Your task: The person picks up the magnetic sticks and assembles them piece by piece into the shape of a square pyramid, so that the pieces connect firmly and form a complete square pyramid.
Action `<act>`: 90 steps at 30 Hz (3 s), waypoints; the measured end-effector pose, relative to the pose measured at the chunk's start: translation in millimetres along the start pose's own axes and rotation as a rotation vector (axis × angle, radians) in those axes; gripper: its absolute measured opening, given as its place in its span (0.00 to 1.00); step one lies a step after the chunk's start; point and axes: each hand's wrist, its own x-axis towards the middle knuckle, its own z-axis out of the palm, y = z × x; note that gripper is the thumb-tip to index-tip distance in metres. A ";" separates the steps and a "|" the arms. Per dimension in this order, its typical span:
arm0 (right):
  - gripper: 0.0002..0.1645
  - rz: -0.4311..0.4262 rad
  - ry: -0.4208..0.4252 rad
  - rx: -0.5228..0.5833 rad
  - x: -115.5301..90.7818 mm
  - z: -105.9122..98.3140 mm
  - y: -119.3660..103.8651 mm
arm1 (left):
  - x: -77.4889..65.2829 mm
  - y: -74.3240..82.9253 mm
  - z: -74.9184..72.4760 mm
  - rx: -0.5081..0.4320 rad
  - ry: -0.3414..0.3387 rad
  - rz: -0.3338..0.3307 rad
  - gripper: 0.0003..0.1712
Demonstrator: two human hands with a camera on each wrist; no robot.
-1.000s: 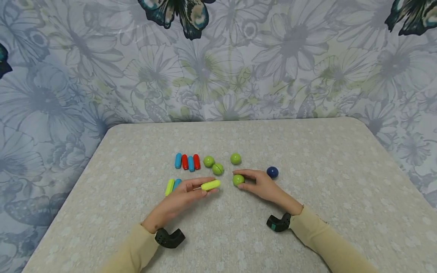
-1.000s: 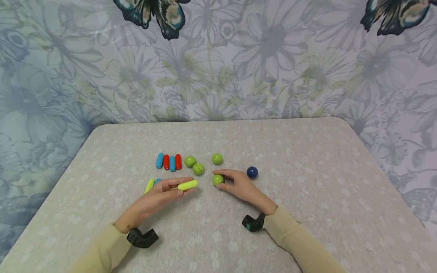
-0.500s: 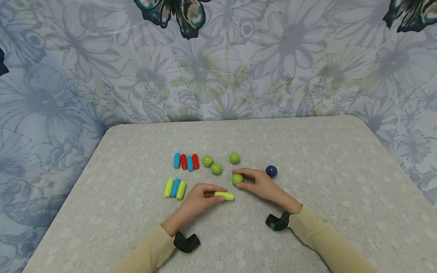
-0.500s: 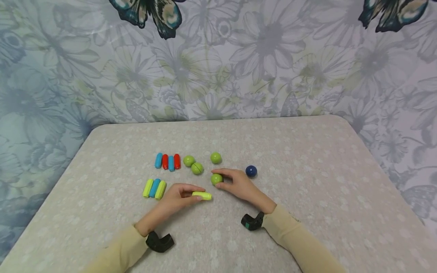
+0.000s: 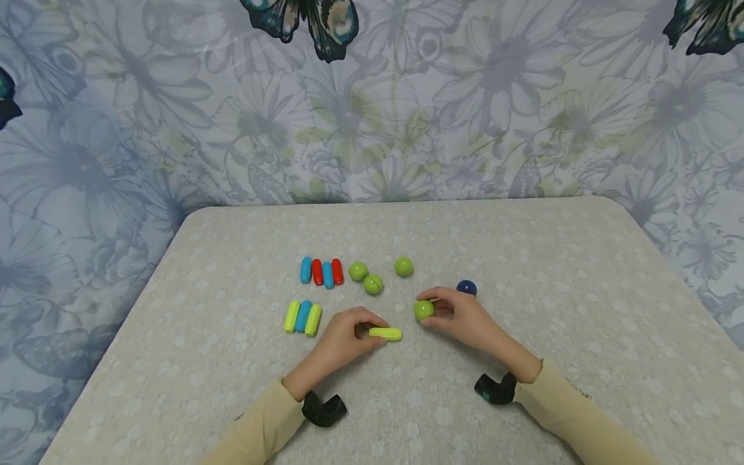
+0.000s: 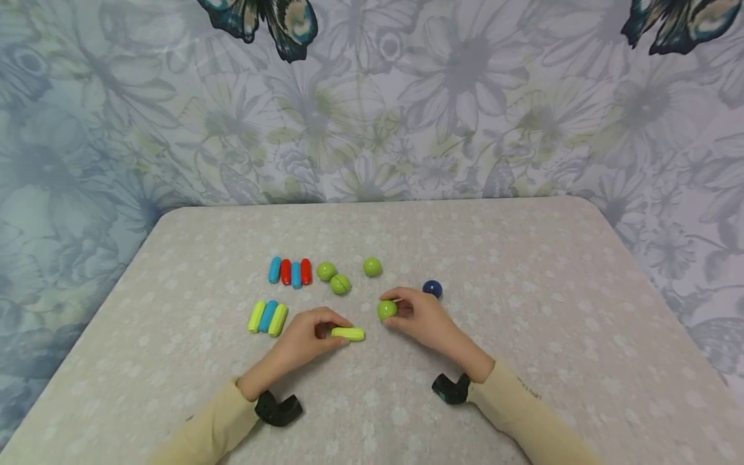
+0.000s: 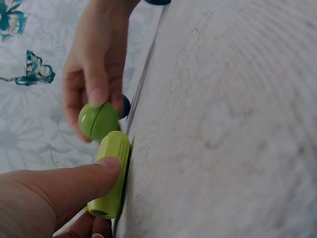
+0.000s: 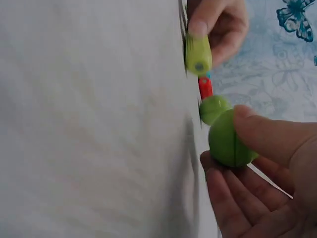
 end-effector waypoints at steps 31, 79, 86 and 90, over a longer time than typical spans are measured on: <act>0.24 -0.164 -0.092 -0.007 -14.8 21.5 4.5 | 2.9 -6.5 -14.9 -0.215 0.005 -0.061 0.10; 0.24 -0.167 -0.087 0.019 -15.3 21.6 3.8 | -13.3 -10.2 -37.3 -0.272 0.015 -0.156 0.22; 0.24 -0.178 -0.068 0.024 -15.7 21.1 7.5 | -30.3 -4.8 -34.2 -0.295 0.001 -0.149 0.21; 0.24 -0.176 -0.067 0.032 -15.6 21.7 8.5 | -28.9 -4.0 -29.0 -0.312 0.003 -0.146 0.22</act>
